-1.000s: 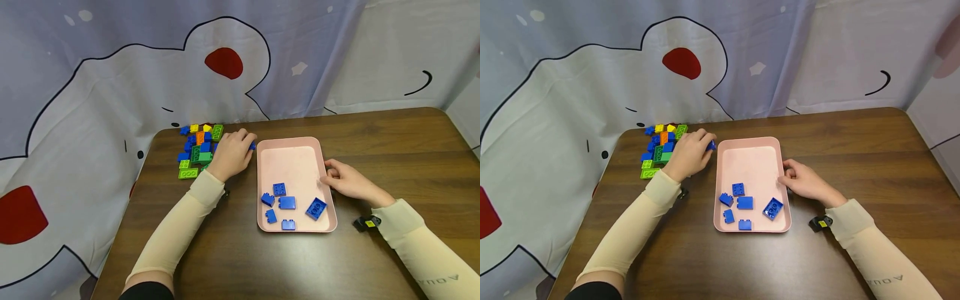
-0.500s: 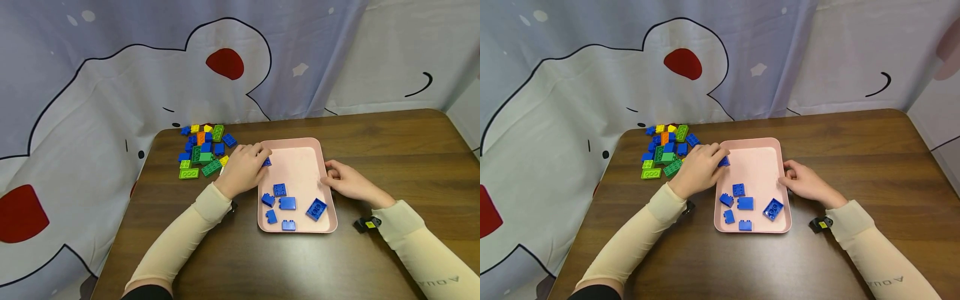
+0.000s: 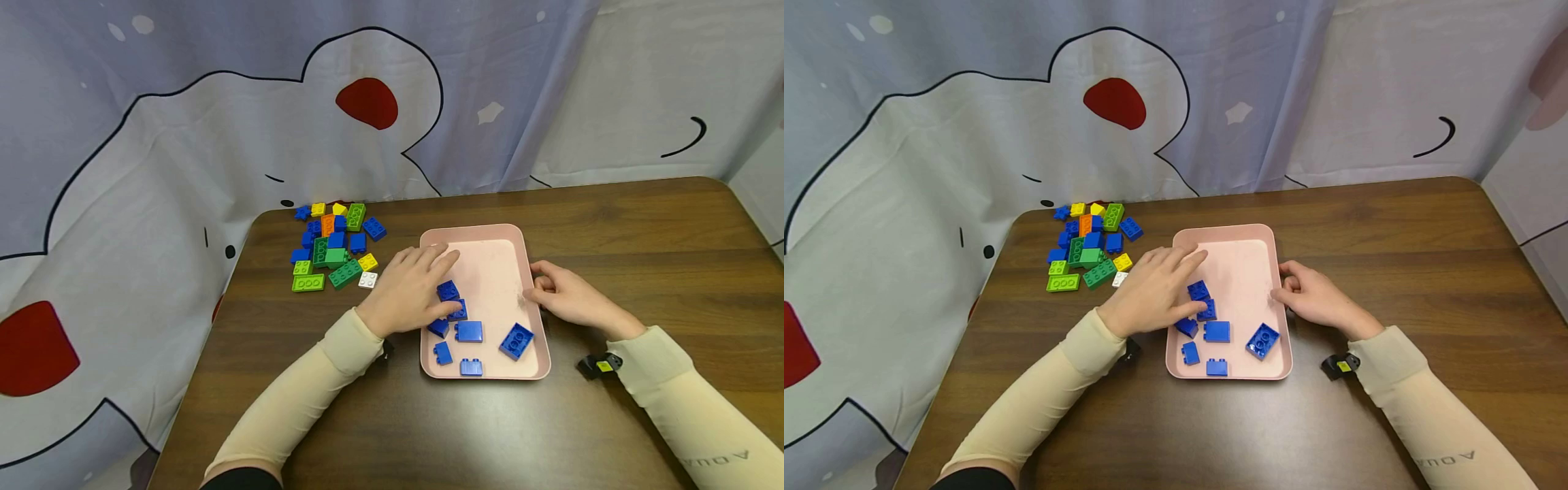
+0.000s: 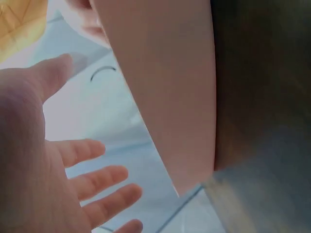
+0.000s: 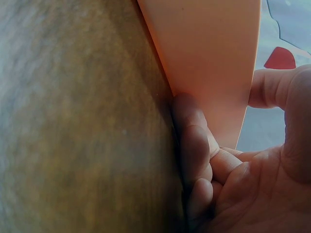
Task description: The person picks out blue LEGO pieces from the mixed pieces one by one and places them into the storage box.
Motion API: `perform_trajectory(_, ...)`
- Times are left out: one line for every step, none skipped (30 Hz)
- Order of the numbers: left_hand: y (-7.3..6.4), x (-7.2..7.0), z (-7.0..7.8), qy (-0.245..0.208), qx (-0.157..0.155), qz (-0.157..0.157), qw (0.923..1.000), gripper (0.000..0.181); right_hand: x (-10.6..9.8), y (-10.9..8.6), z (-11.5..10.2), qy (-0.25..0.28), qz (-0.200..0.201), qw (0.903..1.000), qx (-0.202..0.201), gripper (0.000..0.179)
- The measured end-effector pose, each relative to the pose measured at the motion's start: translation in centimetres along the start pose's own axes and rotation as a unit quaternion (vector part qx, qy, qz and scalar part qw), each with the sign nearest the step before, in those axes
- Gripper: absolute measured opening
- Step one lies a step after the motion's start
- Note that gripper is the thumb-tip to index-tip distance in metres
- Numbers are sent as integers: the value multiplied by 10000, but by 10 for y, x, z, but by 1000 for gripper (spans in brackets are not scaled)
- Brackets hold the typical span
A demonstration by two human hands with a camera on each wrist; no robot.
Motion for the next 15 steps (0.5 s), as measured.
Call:
perform_trajectory(0, 0, -4, -22, -72, -21, 10000, 85, 0, 0, 0, 3, 15, 10000, -19, 49)
perform_trajectory(0, 0, -8, -64, -149, -17, 9999, 86, 0, 0, -1, -2, 32, 10000, -39, 48)
perform_trajectory(0, -1, -13, -126, -219, 25, 9997, 87, 0, 0, -1, -2, 38, 10000, -52, 48)
perform_trajectory(0, -2, -20, -150, -319, 72, 9994, 86, 0, 0, -1, 3, 36, 10000, -59, 47)
perform_trajectory(0, -4, -26, -187, -416, 128, 9989, 85, 0, 0, -1, 3, 37, 10000, -66, 47)
perform_trajectory(0, -5, -33, -202, -516, 156, 9983, 85, 0, 0, -1, 10, 34, 10000, -66, 47)
perform_trajectory(0, -5, -40, -225, -621, 178, 9977, 85, 0, 0, -1, 12, 29, 10000, -63, 47)
perform_trajectory(0, -6, -47, -246, -719, 179, 9969, 85, 0, 0, -1, 13, 22, 10000, -54, 47)
perform_trajectory(0, -5, -54, -269, -823, 171, 9961, 84, 0, 0, -1, 16, 18, 10000, -50, 47)
perform_trajectory(0, -5, -61, -296, -933, 143, 9951, 84, 0, 0, -1, 17, 17, 10000, -47, 48)
perform_trajectory(0, -3, -66, -342, -1012, 113, 9942, 84, 0, 0, -1, 21, 14, 10000, -47, 48)
perform_trajectory(1, -1, -72, -370, -1087, 66, 9934, 84, 0, 0, -1, 20, 14, 10000, -52, 48)
perform_trajectory(1, 1, -77, -387, -1153, 32, 9926, 84, 0, 0, -1, 15, 15, 10000, -53, 48)
perform_trajectory(1, 3, -82, -400, -1219, 4, 9917, 83, 0, 0, -1, 16, 18, 10000, -59, 48)
perform_trajectory(2, 6, -88, -394, -1291, -33, 9908, 83, 0, 0, -1, 14, 26, 10000, -72, 47)
Point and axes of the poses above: each hand's wrist, its own y-axis towards the middle knuckle, its own x-axis out of the palm, z = x × y, the point moved 10 cm from there along y, towards the middle knuckle, and after that the axes turned 2 degrees about x, right-handed, at the moved point
